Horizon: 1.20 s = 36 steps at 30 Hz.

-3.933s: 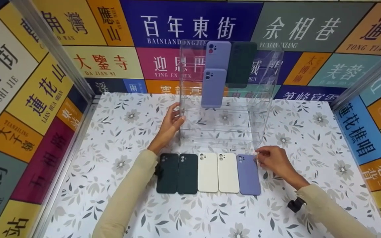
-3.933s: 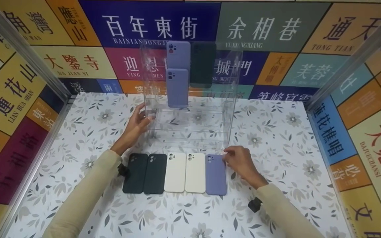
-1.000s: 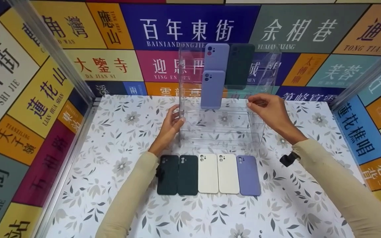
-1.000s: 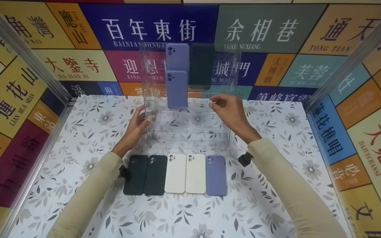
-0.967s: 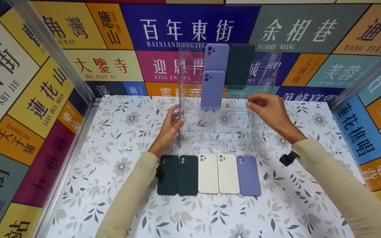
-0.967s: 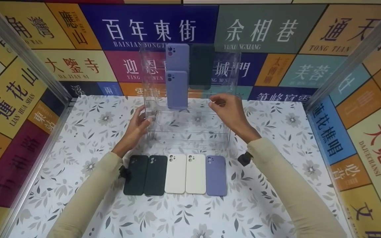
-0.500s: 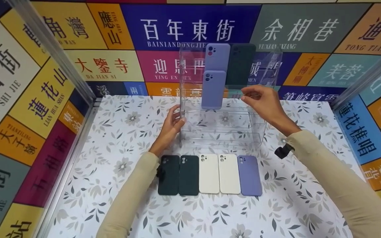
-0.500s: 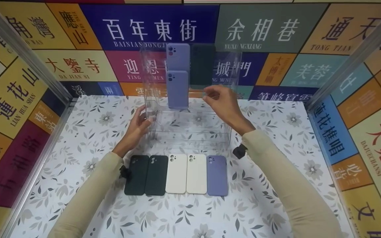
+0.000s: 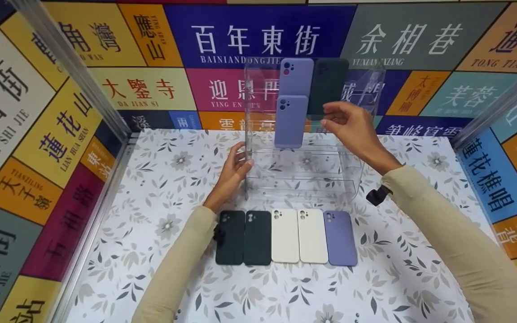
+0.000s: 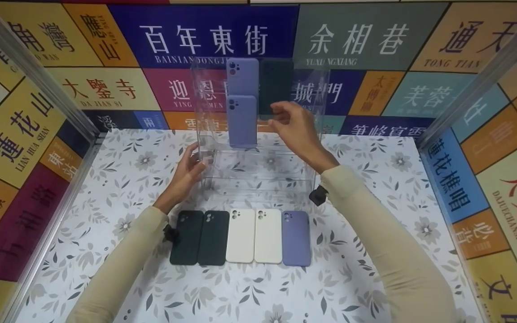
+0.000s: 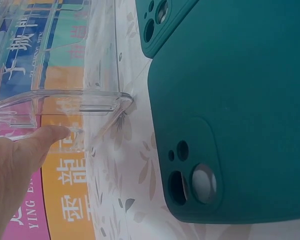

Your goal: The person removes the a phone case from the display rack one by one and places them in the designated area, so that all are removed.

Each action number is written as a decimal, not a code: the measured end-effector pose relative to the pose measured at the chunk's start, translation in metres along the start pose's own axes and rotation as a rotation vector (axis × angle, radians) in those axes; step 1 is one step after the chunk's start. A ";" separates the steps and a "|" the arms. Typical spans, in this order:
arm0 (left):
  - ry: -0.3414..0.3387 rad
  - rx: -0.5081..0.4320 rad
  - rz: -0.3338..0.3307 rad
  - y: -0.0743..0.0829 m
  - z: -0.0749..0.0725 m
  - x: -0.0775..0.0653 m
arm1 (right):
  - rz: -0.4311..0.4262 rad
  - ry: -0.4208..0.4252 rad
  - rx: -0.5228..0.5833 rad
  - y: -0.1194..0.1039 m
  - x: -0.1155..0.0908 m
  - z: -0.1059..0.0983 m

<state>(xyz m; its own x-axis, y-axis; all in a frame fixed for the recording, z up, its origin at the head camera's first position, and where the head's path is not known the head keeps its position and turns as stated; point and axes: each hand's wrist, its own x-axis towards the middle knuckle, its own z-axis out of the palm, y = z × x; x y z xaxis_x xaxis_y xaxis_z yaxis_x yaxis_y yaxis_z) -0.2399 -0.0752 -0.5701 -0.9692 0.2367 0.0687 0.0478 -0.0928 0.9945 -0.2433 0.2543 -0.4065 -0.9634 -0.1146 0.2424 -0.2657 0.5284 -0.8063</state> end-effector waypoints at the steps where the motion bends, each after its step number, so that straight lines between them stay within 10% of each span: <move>1: 0.001 -0.002 0.000 0.000 0.000 0.000 | 0.003 -0.001 -0.001 -0.001 0.001 0.001; 36: -0.002 0.009 -0.003 0.001 0.000 -0.001 | -0.119 0.017 0.011 -0.015 0.026 0.042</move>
<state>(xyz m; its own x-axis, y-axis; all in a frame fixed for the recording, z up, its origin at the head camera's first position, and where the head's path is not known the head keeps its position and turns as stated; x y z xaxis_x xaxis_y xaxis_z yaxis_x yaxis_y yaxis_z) -0.2384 -0.0756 -0.5695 -0.9687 0.2393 0.0661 0.0472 -0.0836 0.9954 -0.2659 0.2083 -0.4103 -0.9243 -0.1619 0.3456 -0.3787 0.5025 -0.7772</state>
